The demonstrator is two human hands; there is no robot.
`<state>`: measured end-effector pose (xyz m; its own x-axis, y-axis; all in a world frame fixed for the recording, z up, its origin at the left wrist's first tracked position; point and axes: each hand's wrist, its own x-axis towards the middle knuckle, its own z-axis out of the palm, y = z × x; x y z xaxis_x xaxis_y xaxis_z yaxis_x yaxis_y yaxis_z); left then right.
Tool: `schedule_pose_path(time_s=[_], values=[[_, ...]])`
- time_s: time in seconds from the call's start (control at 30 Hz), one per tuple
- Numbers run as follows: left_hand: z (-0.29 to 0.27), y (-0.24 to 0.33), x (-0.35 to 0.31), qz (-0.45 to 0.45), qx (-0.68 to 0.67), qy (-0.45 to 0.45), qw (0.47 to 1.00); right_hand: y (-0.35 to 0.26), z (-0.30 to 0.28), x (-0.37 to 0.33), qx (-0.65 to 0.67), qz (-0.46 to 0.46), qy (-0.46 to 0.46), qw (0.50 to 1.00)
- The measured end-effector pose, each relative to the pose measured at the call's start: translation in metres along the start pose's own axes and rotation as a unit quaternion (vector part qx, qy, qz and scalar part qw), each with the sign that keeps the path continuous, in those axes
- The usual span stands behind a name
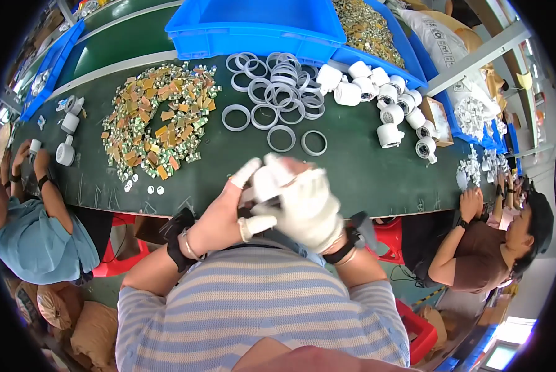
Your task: The person assembles electronic devices by hand, picking up a white housing, inserting a circuit board, and pressing a grey ring into the opening. They then fit a white cap onto the housing and place the completed unit on the table before repeating the process.
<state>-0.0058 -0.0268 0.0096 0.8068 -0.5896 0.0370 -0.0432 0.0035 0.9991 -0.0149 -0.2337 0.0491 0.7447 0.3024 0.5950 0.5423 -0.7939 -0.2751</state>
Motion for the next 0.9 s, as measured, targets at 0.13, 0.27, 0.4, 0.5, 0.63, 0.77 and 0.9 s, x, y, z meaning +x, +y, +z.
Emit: schedule_pose_path(time_s=[0.13, 0.27, 0.4, 0.5, 0.63, 0.77, 0.9], values=[[-0.012, -0.007, 0.002, 0.015, 0.034, 0.059, 0.998, 0.012, -0.005, 0.002, 0.259, 0.055, -0.122, 0.957], [-0.031, 0.001, -0.004, -0.112, -0.192, 0.107, 0.969, 0.062, 0.035, 0.000, 0.006, 0.061, -0.054, 0.997], [-0.028, 0.005, -0.013, -0.045, 0.033, 0.099, 0.993, 0.066, 0.040, 0.009, -0.152, 0.025, -0.094, 0.984], [-0.020, 0.032, -0.008, -0.008, 0.340, 0.066, 0.938, 0.043, 0.031, 0.003, -0.150, 0.001, -0.084, 0.985], [-0.017, 0.034, -0.005, 0.052, 0.446, 0.018, 0.893, 0.004, 0.001, -0.005, -0.107, -0.031, -0.083, 0.990], [-0.024, 0.033, -0.006, 0.074, 0.488, -0.026, 0.869, -0.003, -0.020, -0.007, -0.001, -0.018, -0.090, 0.996], [-0.050, 0.033, -0.005, 0.028, 0.202, -0.121, 0.972, 0.026, -0.039, 0.004, 0.157, -0.034, -0.131, 0.978]])
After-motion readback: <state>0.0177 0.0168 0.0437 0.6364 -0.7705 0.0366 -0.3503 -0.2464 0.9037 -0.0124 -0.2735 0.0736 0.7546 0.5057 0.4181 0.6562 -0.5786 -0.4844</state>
